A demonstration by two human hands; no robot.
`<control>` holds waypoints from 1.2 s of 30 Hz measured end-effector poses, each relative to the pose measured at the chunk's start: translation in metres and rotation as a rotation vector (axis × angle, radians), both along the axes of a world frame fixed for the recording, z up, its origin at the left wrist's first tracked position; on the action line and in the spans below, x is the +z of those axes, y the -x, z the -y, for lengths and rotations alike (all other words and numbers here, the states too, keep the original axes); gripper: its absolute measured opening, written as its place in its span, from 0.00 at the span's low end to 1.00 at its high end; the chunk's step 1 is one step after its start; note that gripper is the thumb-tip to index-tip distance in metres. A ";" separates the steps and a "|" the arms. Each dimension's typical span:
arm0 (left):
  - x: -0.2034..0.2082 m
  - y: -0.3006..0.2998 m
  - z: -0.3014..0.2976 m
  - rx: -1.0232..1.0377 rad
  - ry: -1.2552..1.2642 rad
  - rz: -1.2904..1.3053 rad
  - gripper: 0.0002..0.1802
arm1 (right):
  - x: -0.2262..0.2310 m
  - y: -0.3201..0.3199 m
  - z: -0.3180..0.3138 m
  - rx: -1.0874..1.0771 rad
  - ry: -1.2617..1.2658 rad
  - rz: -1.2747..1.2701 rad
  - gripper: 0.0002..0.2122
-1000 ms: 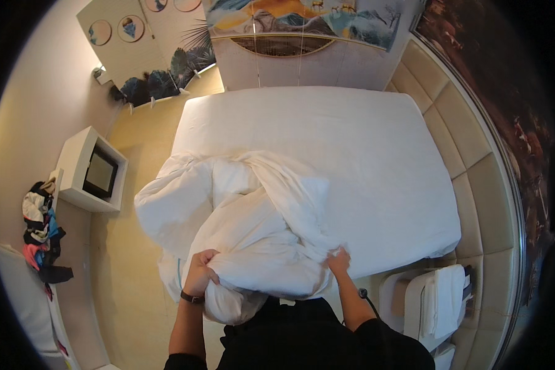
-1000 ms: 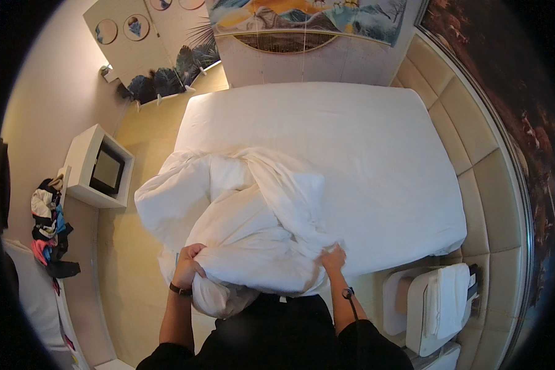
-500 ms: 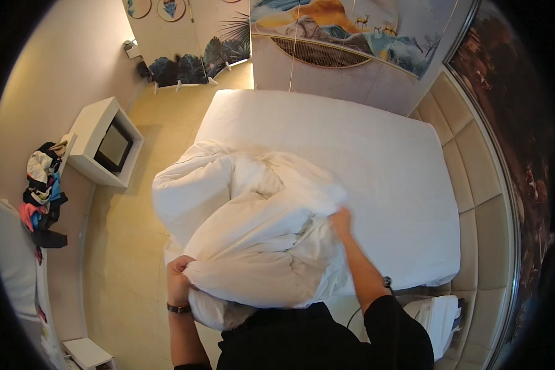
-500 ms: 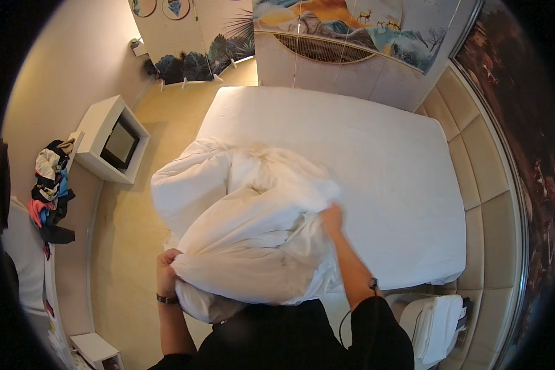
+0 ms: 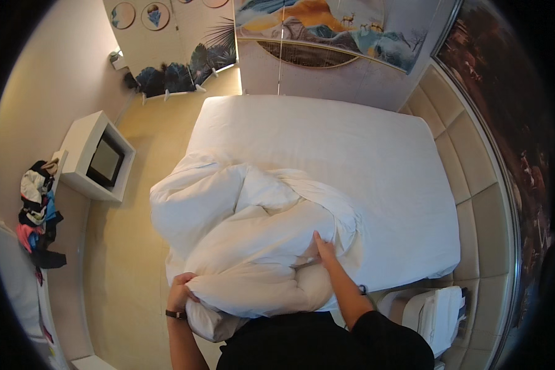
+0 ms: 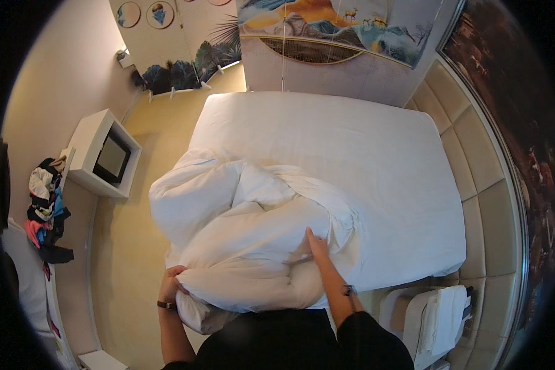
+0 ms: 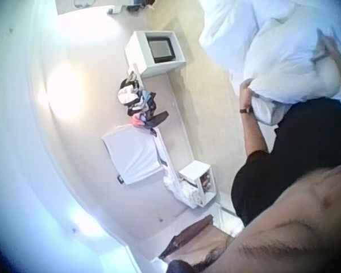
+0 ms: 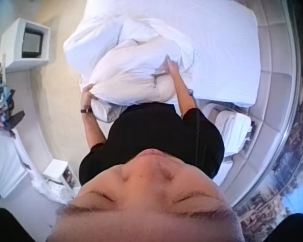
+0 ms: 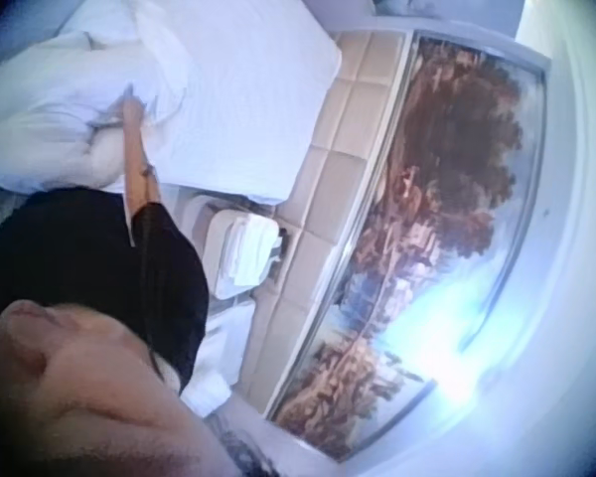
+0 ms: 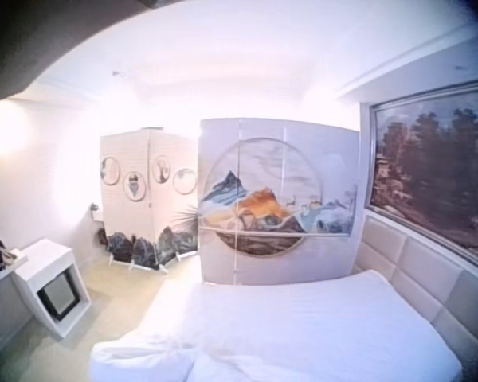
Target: The person folds a white duvet on a bed. They repeatedly lift, shake, and fold the duvet into a compact rectangular shape, adjusting edges and smoothing the surface throughout the process.
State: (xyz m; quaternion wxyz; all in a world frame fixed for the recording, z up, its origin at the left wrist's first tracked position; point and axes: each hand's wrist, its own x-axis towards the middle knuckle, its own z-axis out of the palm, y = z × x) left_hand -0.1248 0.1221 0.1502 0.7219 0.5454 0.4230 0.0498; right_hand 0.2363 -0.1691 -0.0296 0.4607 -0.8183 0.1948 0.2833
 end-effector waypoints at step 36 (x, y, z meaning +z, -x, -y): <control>-0.083 -0.267 0.144 -0.791 -1.152 -0.148 0.21 | 0.109 0.084 0.016 0.816 -0.077 0.591 0.17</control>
